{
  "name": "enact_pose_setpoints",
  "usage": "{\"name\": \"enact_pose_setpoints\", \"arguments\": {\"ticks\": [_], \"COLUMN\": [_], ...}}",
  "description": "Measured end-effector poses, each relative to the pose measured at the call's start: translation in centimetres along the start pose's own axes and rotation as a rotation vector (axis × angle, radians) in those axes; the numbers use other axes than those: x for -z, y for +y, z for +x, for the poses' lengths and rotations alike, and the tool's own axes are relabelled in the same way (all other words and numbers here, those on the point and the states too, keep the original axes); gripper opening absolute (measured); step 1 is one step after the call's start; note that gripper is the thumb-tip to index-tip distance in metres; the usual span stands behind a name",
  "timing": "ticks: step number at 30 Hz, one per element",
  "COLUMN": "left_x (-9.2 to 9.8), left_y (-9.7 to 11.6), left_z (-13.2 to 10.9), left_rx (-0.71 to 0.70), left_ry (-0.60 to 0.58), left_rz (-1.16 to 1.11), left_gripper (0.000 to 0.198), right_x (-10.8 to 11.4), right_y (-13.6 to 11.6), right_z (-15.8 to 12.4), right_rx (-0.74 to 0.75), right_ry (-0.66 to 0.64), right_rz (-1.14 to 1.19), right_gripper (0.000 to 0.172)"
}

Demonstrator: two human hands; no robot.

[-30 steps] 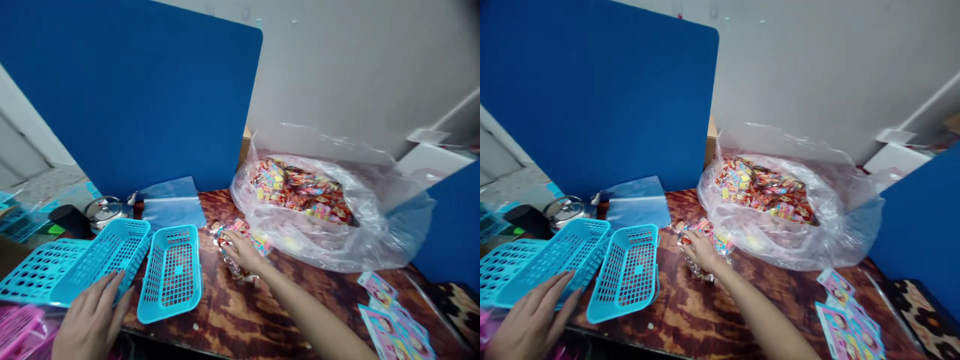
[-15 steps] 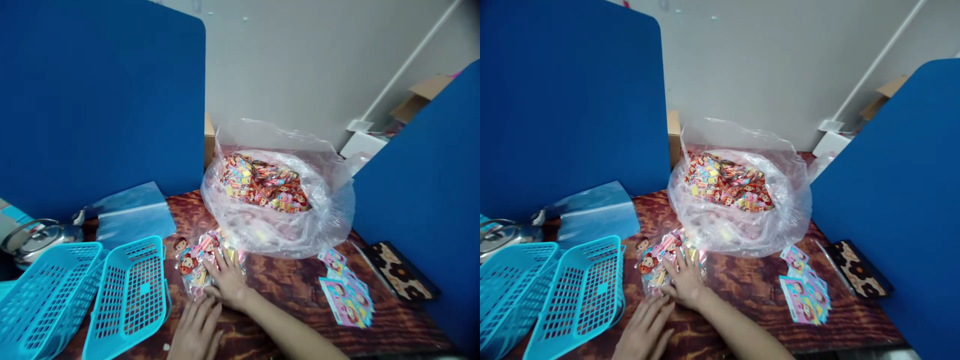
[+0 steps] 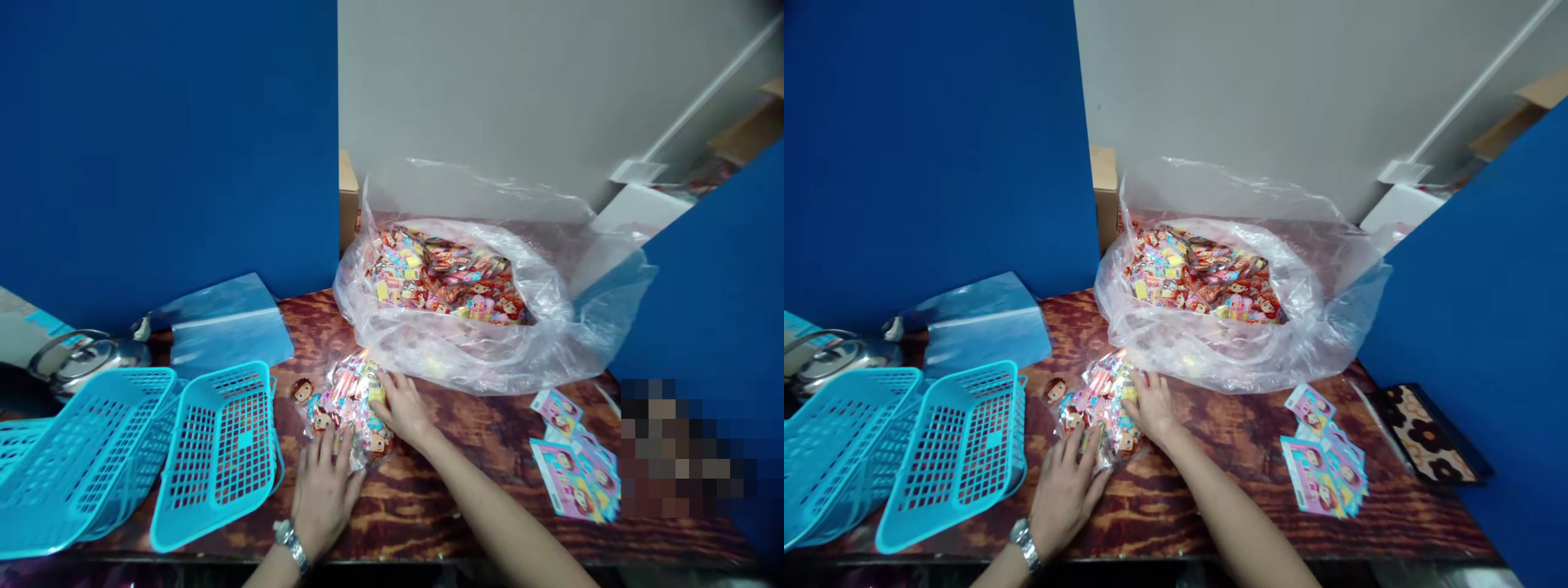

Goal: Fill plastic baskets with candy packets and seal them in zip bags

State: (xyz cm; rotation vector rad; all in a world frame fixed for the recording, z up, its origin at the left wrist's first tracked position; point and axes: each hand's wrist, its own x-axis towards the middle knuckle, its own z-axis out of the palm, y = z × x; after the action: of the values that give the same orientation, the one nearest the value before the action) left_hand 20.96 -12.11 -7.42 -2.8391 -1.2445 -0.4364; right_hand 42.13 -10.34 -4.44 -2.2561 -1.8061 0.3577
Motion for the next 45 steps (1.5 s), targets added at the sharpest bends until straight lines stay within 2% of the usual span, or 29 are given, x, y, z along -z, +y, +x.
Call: {"name": "enact_pose_setpoints", "arguments": {"ticks": [3,6,9,11,13,14,17,18,19,21,24,27,29,31,34,37,40,42,45], "left_x": [0.0,-0.2,-0.3,-0.3,-0.1,0.0,0.3,0.4,0.6,1.4,4.1,7.3,8.3,7.8,5.3,2.8,1.6,1.4,1.4], "left_y": [0.4,0.1,-0.5,-1.0,-1.3,-1.2,-0.2,0.5,1.2,2.7,5.0,6.7,7.5,7.9,8.4,9.2,10.0,10.3,10.5], "left_z": [-0.1,0.5,1.2,1.4,1.6,1.9,3.2,4.0,4.9,7.2,11.6,16.8,20.2,23.0,25.7,26.5,26.6,26.9,27.7], "left_rx": [0.002,0.047,0.063,0.027,-0.047,-0.094,-0.208,-0.229,-0.245,-0.291,-0.387,-0.42,-0.452,-0.461,-0.44,-0.468,-0.516,-0.531,-0.532], "left_ry": [0.044,0.05,0.026,0.037,0.08,0.104,0.161,0.172,0.181,0.193,0.175,0.059,0.008,-0.027,-0.173,-0.357,-0.45,-0.479,-0.492], "left_rz": [-0.015,-0.047,-0.034,0.001,0.033,0.039,0.006,-0.016,-0.041,-0.096,-0.216,-0.364,-0.415,-0.391,-0.209,-0.092,-0.089,-0.091,-0.106], "left_gripper": [0.052,0.058,0.062,0.058,0.053,0.051,0.05,0.05,0.051,0.049,0.041,0.04,0.039,0.039,0.049,0.051,0.045,0.045,0.046], "right_x": [-0.2,-0.2,1.4,4.0,7.7,9.8,15.5,16.7,17.3,17.0,13.9,11.6,12.0,13.7,16.8,19.0,20.6,21.5,22.5], "right_y": [-0.6,-1.3,-2.1,-2.0,-0.8,0.3,5.0,6.6,8.0,9.6,9.4,8.3,8.6,9.9,13.6,18.3,23.0,25.4,27.3], "right_z": [-0.3,-2.1,-4.1,-4.3,-3.1,-2.1,2.1,3.3,4.3,5.3,4.8,3.7,3.5,4.2,6.1,7.9,8.5,8.6,9.1], "right_rx": [0.008,0.015,0.092,0.181,0.204,0.16,-0.047,-0.124,-0.193,-0.228,-0.071,0.03,0.07,0.062,-0.055,-0.263,-0.46,-0.506,-0.455], "right_ry": [-0.015,-0.066,-0.169,-0.194,-0.138,-0.081,0.215,0.276,0.257,0.072,-0.146,-0.189,-0.18,-0.138,-0.045,0.06,0.187,0.256,0.315], "right_rz": [0.029,0.028,-0.057,-0.123,-0.158,-0.175,-0.301,-0.346,-0.384,-0.408,-0.362,-0.348,-0.321,-0.262,-0.198,-0.202,-0.197,-0.184,-0.157], "right_gripper": [0.052,0.048,0.054,0.05,0.04,0.039,0.043,0.046,0.049,0.047,0.037,0.036,0.039,0.038,0.027,0.027,0.051,0.064,0.058]}}
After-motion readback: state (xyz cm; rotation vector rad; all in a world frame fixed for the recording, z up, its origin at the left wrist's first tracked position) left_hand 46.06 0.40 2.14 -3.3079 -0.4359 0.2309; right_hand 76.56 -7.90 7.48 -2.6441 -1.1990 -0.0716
